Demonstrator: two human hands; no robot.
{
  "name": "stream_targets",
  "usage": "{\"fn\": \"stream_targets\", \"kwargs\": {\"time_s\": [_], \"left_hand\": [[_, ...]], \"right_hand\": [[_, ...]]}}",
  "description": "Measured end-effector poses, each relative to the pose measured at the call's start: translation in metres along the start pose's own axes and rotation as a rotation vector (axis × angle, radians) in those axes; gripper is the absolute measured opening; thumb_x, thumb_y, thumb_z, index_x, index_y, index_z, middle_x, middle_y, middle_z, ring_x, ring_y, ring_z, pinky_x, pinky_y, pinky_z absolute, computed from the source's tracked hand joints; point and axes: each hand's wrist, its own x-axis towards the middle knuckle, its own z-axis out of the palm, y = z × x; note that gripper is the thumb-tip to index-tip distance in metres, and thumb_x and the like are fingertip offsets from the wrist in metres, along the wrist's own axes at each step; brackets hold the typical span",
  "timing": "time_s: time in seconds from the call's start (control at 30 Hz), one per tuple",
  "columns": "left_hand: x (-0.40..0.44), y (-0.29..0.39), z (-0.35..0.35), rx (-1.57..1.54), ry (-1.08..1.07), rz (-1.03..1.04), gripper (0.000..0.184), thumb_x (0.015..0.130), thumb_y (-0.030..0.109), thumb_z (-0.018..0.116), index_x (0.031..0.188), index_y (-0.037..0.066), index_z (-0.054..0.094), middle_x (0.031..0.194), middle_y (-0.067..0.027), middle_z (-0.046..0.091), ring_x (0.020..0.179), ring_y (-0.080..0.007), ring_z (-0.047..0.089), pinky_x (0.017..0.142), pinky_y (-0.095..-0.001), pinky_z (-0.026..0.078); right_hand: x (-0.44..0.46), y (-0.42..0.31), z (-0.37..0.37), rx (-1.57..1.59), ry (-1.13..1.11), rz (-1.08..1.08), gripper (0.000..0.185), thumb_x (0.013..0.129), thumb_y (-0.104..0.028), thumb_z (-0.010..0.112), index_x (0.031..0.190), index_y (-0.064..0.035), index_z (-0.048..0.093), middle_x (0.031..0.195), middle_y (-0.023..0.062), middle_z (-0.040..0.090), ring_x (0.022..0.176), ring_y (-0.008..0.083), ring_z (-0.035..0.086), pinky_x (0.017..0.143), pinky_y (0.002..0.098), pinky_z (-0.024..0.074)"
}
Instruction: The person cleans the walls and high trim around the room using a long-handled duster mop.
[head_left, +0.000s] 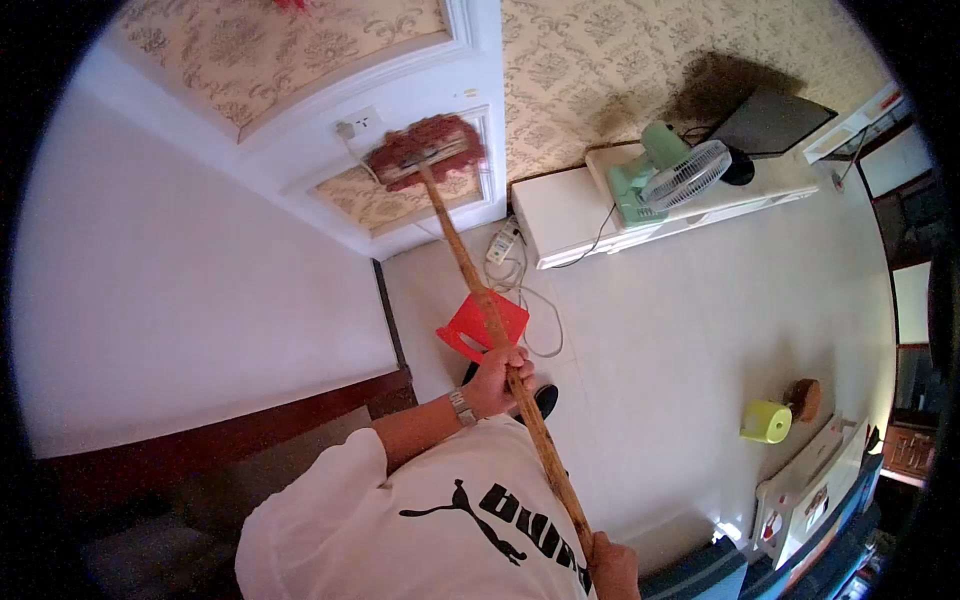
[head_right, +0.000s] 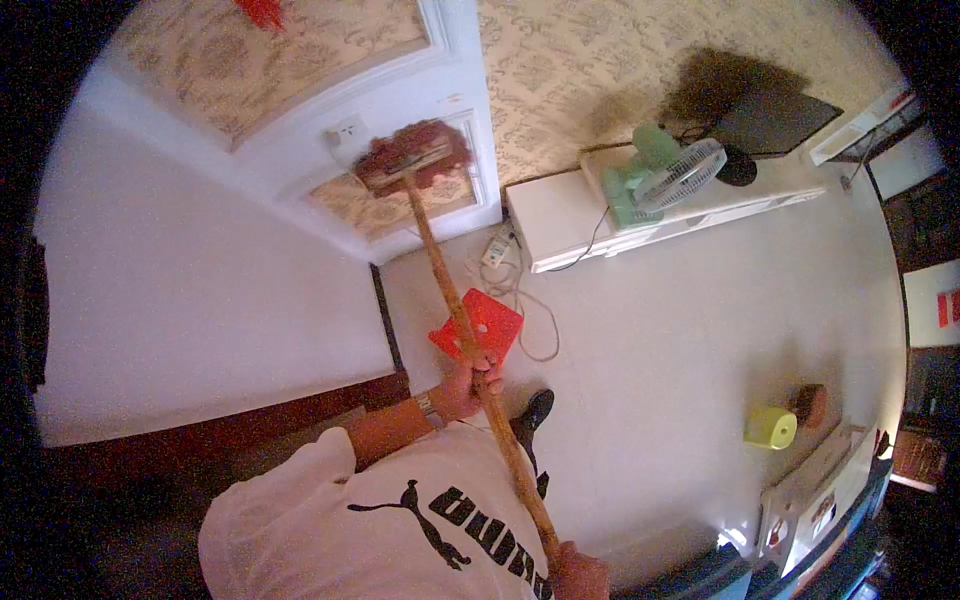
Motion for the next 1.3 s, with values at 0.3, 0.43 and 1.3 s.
{"fn": "stream_targets", "kwargs": {"time_s": [0.3, 0.43, 1.3], "left_hand": [[0.005, -0.009, 0.034, 0.045, 0.033, 0.004, 0.01, 0.073, 0.012, 0.047, 0.064, 0.011, 0.042, 0.056, -0.0011, 0.039, 0.053, -0.0146, 0.043, 0.05, -0.0291, 0.041], [0.03, -0.022, 0.053, 0.107, 0.023, 0.062, 0.011, 0.075, 0.012, 0.046, 0.064, 0.011, 0.043, 0.057, -0.0021, 0.041, 0.053, -0.016, 0.046, 0.048, -0.0304, 0.042], [0.004, -0.002, 0.014, 0.061, 0.065, 0.024, 0.01, 0.069, 0.012, 0.051, 0.063, 0.011, 0.043, 0.058, -0.0038, 0.046, 0.056, -0.0195, 0.048, 0.054, -0.0302, 0.043]], "right_hand": [[-0.008, 0.008, -0.017, 0.097, 0.001, 0.066, 0.016, 0.076, -0.018, 0.053, 0.081, -0.004, 0.046, 0.064, 0.0224, 0.055, 0.064, 0.0433, 0.053, 0.054, 0.0503, 0.0412], [-0.006, 0.016, -0.014, 0.176, 0.086, 0.081, 0.017, 0.074, -0.017, 0.056, 0.077, -0.0027, 0.048, 0.065, 0.023, 0.054, 0.063, 0.0429, 0.053, 0.054, 0.0472, 0.0411], [0.002, 0.013, 0.0, 0.114, 0.019, -0.054, 0.01, 0.08, -0.013, 0.049, 0.081, -0.0051, 0.044, 0.06, 0.0207, 0.053, 0.06, 0.042, 0.053, 0.05, 0.0496, 0.0391]]}}
